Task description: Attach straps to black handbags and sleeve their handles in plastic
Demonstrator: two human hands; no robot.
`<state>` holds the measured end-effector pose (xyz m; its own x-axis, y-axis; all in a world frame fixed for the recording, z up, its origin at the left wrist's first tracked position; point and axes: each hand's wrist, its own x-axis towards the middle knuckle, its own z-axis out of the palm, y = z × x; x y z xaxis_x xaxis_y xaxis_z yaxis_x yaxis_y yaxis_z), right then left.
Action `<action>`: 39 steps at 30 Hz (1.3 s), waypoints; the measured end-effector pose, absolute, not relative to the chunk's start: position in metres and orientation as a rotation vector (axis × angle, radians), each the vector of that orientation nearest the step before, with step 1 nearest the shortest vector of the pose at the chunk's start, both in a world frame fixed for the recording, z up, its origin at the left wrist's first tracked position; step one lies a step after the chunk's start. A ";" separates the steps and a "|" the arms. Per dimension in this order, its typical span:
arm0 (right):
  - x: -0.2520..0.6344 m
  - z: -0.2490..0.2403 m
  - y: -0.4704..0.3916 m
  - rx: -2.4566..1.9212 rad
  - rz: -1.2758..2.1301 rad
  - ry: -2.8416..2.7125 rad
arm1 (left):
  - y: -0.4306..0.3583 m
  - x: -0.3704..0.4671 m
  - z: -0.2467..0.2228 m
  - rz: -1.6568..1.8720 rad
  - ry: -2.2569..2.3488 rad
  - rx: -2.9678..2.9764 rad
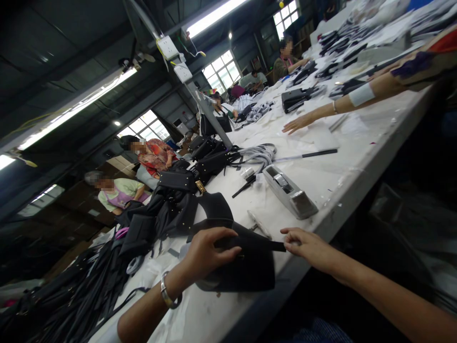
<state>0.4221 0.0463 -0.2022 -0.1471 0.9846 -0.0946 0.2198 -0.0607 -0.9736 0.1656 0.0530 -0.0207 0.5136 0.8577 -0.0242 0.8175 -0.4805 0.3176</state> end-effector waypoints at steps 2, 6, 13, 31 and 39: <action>0.425 -0.206 0.045 -1.361 1.252 -1.462 | 0.053 0.166 -0.021 0.202 1.401 2.467; 0.426 -0.205 0.042 -1.411 1.190 -1.484 | 0.052 0.167 -0.019 0.206 1.402 2.462; 0.428 -0.202 0.040 -1.469 1.115 -1.525 | 0.052 0.169 -0.018 0.212 1.410 2.462; 0.388 -0.164 0.028 -1.322 0.729 -1.620 | 0.050 0.166 -0.022 0.259 1.423 2.444; 0.353 -0.134 0.043 -1.039 1.250 -1.443 | 0.052 0.166 -0.015 0.299 1.424 2.206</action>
